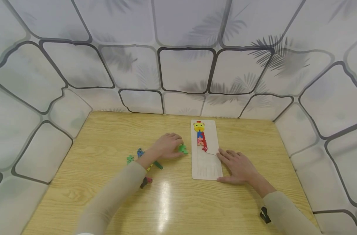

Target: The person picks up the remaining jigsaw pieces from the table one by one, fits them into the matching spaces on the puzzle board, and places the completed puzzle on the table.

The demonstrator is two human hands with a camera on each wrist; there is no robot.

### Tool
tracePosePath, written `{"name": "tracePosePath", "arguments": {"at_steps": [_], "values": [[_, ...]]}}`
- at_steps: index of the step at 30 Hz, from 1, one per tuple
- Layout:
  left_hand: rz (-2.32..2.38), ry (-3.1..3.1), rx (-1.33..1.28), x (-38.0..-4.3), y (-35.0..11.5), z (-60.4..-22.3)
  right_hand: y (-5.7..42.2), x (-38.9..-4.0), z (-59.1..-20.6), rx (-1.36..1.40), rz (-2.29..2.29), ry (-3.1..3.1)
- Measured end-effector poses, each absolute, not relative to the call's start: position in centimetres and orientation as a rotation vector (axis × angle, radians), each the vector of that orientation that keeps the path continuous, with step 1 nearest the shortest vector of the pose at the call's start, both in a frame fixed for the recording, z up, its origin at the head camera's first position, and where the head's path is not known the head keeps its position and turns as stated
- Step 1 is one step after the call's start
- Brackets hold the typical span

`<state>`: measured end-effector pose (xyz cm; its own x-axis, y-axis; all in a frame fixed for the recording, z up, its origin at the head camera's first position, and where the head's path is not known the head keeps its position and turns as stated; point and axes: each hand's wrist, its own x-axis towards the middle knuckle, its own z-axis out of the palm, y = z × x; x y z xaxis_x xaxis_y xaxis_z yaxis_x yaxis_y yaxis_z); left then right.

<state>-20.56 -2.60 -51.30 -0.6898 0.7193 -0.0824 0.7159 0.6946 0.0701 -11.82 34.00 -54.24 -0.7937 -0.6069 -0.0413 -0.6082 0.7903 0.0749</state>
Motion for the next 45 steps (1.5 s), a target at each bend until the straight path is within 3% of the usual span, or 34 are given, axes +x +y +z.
{"name": "tracePosePath", "arguments": {"at_steps": [45], "values": [[-0.032,2.775,1.253,-21.1,3.3,-52.7,34.1,-11.9,-54.7,-1.003,0.112,2.966]]}}
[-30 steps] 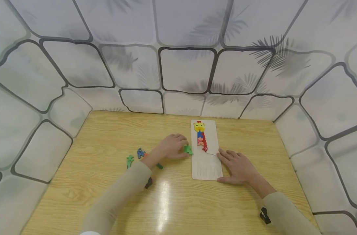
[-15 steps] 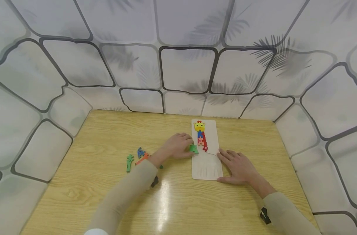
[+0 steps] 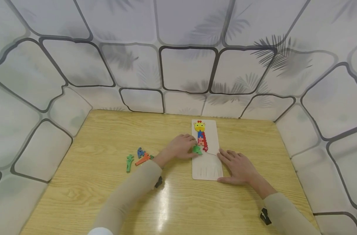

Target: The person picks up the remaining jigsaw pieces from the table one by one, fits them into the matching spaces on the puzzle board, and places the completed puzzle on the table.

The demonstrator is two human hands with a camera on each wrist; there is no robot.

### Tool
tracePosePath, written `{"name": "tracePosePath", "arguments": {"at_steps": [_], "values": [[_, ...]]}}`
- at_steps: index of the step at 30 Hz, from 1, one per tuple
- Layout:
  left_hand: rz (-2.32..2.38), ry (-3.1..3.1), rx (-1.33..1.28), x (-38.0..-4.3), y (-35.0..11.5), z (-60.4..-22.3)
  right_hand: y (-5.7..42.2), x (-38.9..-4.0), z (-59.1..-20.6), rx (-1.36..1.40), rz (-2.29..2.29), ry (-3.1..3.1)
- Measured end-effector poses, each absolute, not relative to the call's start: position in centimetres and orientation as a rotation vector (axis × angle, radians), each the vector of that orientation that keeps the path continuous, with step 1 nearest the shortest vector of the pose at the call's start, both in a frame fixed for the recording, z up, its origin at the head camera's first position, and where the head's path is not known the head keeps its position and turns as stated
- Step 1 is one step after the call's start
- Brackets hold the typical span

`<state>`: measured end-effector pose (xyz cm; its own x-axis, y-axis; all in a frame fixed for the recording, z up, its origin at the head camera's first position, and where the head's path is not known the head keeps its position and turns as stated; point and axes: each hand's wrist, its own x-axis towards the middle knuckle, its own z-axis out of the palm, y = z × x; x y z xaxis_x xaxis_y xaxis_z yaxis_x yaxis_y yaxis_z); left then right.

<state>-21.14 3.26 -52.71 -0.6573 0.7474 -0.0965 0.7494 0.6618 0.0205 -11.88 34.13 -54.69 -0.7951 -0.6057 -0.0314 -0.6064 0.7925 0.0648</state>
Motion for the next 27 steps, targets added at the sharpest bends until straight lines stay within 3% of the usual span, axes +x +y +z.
{"name": "tracePosePath", "arguments": {"at_steps": [27], "values": [[-0.044,2.827,1.172,-21.4,4.8,-53.3,34.2,-12.0,-54.9,-0.993,0.116,2.965]]}}
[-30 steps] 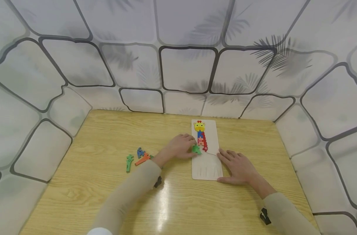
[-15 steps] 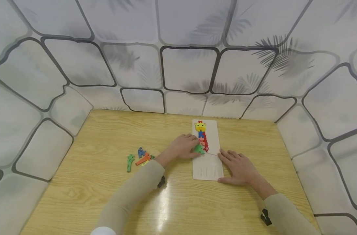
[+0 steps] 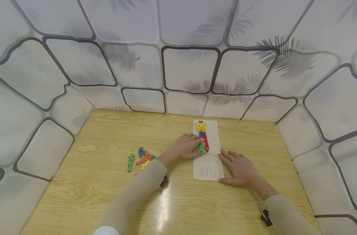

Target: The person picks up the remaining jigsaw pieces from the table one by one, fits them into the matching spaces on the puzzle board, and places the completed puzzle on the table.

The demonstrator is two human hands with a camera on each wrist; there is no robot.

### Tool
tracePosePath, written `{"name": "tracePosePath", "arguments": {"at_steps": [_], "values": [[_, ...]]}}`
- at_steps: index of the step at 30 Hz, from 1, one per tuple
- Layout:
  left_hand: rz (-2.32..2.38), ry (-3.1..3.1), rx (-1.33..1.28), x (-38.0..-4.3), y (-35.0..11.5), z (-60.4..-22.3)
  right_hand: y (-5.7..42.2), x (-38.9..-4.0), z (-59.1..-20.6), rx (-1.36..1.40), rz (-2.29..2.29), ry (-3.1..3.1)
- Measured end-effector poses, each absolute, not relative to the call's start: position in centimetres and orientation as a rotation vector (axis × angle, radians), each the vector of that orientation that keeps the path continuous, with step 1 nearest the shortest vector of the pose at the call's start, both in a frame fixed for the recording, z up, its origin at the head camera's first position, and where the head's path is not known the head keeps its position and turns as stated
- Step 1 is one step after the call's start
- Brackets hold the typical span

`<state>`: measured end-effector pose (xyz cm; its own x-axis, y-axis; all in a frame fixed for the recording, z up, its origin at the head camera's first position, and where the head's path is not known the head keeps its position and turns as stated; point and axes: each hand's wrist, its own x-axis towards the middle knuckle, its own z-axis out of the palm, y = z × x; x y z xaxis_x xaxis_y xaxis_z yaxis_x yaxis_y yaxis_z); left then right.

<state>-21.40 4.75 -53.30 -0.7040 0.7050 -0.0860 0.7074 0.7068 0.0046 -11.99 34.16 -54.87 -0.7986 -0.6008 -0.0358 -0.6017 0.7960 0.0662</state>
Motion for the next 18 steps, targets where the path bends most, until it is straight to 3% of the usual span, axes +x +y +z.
{"name": "tracePosePath", "arguments": {"at_steps": [18], "values": [[-0.085,2.831,1.159,-21.78,5.38,-53.79,34.12,-11.82,-54.78,-0.981,0.093,2.952]]}}
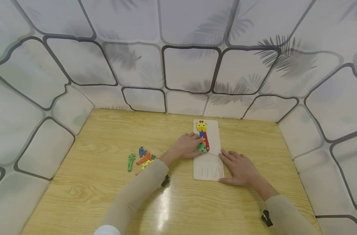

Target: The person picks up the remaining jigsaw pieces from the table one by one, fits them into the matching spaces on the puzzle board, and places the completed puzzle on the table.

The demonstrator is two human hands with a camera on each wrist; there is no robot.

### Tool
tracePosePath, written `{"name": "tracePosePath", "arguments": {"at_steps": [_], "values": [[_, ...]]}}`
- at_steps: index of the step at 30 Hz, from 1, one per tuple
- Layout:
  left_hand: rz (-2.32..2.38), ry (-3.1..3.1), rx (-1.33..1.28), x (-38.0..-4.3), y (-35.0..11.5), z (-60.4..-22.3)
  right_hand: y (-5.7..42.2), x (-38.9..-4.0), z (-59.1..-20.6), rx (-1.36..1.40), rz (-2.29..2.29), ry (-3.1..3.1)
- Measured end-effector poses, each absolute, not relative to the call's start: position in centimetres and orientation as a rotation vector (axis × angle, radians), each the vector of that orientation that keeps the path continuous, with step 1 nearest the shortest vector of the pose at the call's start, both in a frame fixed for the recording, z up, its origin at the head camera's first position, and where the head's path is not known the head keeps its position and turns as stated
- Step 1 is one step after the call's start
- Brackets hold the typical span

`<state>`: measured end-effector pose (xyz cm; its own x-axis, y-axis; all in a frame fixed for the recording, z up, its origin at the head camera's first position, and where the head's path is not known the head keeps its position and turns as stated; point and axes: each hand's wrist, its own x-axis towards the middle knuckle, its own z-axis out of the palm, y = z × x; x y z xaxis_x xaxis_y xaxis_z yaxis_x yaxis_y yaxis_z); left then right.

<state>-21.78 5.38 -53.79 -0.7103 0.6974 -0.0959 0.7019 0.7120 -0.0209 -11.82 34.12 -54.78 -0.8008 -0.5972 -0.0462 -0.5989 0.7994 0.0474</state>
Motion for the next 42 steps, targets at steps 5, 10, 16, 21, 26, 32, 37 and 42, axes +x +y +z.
{"name": "tracePosePath", "arguments": {"at_steps": [5,10,16,21,26,32,37,42], "values": [[-0.128,2.846,1.168,-21.70,5.44,-53.69,34.09,-11.80,-54.71,-0.980,0.100,2.956],[-0.147,2.856,1.175,-21.56,5.47,-53.48,34.04,-11.75,-54.60,-0.984,0.091,2.954],[-0.174,2.867,1.190,-21.56,5.61,-53.47,34.04,-11.75,-54.60,-0.993,0.082,2.959],[-0.192,2.863,1.186,-21.50,5.73,-53.59,34.14,-11.77,-54.81,-0.997,0.092,2.961],[-0.214,2.862,1.182,-21.41,5.82,-53.51,34.20,-11.79,-54.92,-0.990,0.089,2.964],[-0.225,2.861,1.181,-21.35,5.86,-53.50,34.08,-11.78,-54.77,-0.981,0.086,2.959],[-0.223,2.854,1.174,-21.30,5.87,-53.48,34.07,-11.77,-54.72,-0.978,0.088,2.956],[-0.235,2.853,1.171,-21.24,5.91,-53.45,34.04,-11.75,-54.69,-0.976,0.088,2.954]]}}
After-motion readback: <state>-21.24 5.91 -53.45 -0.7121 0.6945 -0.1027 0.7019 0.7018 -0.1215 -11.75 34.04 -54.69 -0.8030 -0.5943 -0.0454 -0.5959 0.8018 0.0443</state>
